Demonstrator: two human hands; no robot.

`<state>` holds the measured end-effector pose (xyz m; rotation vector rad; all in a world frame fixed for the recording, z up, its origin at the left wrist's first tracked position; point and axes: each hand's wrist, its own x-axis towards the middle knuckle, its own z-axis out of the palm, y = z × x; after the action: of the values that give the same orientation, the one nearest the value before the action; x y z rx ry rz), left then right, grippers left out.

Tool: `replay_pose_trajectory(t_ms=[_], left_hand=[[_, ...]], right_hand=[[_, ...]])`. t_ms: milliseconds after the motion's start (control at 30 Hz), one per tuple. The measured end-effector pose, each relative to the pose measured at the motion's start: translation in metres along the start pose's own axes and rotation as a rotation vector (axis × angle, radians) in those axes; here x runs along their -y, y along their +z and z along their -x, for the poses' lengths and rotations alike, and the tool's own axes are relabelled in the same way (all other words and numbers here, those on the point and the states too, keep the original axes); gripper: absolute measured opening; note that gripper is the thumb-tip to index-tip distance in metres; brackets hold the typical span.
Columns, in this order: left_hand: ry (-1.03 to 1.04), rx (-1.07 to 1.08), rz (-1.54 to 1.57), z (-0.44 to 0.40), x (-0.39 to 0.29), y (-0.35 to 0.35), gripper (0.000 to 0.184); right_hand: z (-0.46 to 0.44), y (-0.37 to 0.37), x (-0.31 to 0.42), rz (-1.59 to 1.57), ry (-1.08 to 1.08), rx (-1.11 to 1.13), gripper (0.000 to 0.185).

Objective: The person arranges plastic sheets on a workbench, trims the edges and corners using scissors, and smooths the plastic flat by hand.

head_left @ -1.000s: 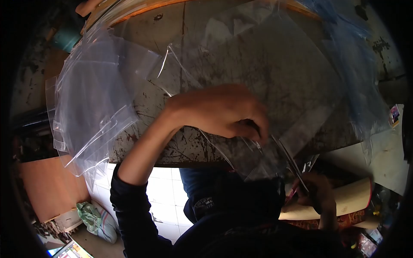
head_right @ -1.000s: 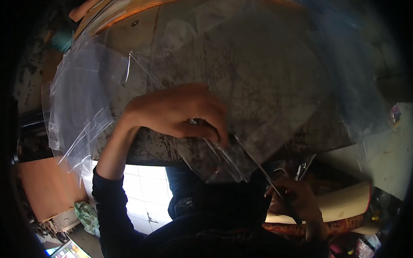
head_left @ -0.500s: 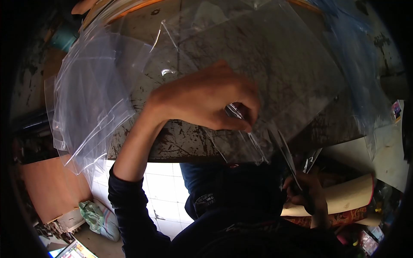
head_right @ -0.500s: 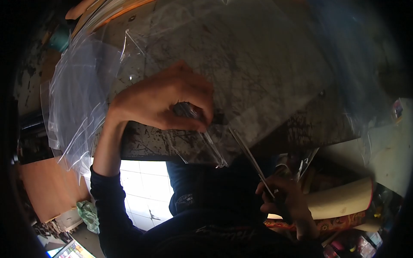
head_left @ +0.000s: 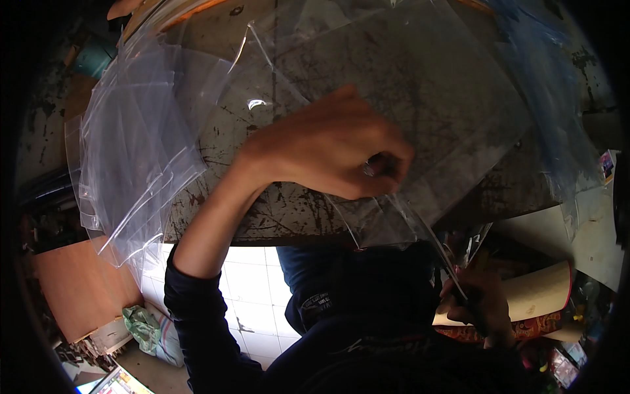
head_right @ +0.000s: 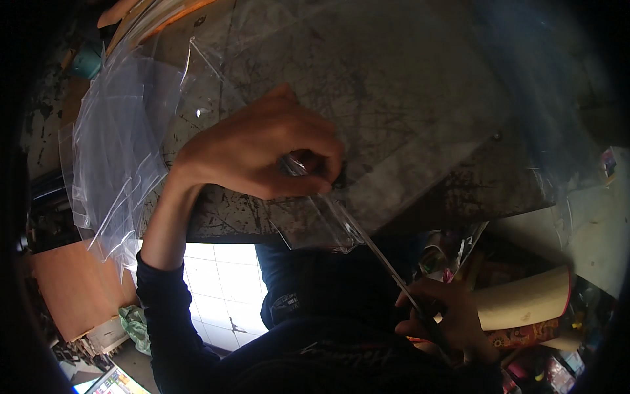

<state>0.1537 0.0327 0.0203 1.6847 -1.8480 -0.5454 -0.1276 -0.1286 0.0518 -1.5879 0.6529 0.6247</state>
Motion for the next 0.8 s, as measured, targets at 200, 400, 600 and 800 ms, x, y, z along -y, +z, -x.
replay_pose_trajectory(t_ms=[200, 400, 600, 800], left_hand=[[-0.05, 0.035, 0.014, -0.001, 0.002, 0.002, 0.007], [-0.089, 0.037, -0.041, -0.001, -0.004, 0.001, 0.006], [-0.091, 0.034, -0.042, -0.001, -0.005, 0.001, 0.005], [-0.106, 0.03, -0.044, 0.0, -0.009, 0.001, 0.004]], right_hand=[[0.008, -0.002, 0.024, 0.246, -0.09, -0.045, 0.033], [0.012, -0.004, 0.032, 0.28, -0.13, -0.049, 0.034], [0.012, 0.0, 0.033, 0.44, -0.248, -0.14, 0.037], [0.011, -0.001, 0.025, 0.446, -0.191, -0.154, 0.035]])
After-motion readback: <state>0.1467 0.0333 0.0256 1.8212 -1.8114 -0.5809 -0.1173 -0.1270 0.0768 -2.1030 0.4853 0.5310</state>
